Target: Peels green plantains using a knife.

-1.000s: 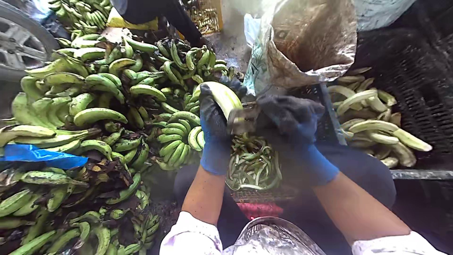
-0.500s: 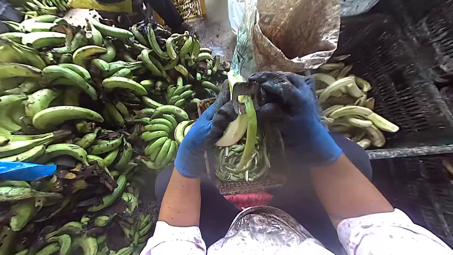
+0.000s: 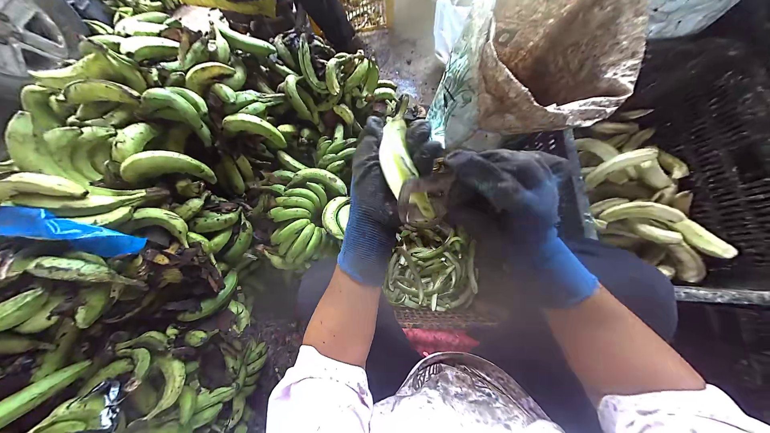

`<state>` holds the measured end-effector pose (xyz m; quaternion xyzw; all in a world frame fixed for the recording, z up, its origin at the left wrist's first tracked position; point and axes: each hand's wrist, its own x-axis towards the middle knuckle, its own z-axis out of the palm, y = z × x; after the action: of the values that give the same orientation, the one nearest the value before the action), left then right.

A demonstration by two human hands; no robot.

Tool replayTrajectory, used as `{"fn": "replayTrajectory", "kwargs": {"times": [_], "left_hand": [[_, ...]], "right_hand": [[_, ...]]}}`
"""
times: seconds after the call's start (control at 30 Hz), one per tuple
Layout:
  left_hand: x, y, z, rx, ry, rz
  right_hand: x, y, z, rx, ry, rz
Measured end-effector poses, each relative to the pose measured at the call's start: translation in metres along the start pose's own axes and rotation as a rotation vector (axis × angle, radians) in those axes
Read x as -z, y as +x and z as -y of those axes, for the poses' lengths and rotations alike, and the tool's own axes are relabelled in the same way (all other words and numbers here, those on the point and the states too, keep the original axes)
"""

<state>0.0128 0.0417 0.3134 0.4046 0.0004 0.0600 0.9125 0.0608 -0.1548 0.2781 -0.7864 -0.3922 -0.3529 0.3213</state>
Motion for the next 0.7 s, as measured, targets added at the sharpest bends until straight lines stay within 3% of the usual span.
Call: {"fn": "replayTrajectory", "kwargs": {"times": [0.2,0.3,0.37,0.43,0.5,0.57,0.63,0.7], "left_hand": [[-0.008,-0.003,0.009,-0.154,0.474,0.050],[-0.010,-0.003,0.013,-0.113,0.594,0.156],[-0.009,0.001,0.015,-0.080,0.485,0.172],[-0.002,0.006,0.013,-0.050,0.327,0.116],[0.007,0.006,0.009,-0.047,0.176,0.065],[0.011,0.004,0.005,0.002,0.033,0.049],[0.007,0.000,0.007,0.026,0.072,-0.008],[-0.003,-0.008,0.011,-0.054,0.240,0.015]], "right_hand": [[-0.004,0.006,-0.008,-0.148,0.151,0.018],[-0.004,0.017,-0.026,-0.621,0.524,0.123],[0.000,0.017,-0.034,-0.870,0.503,0.172],[0.006,0.007,-0.034,-0.725,0.312,0.202],[0.019,0.001,-0.025,-0.339,0.203,0.212],[0.028,0.000,-0.013,-0.077,0.155,0.230],[0.025,0.003,-0.003,-0.058,0.138,0.254],[0.013,0.009,-0.003,-0.205,0.184,0.221]]}}
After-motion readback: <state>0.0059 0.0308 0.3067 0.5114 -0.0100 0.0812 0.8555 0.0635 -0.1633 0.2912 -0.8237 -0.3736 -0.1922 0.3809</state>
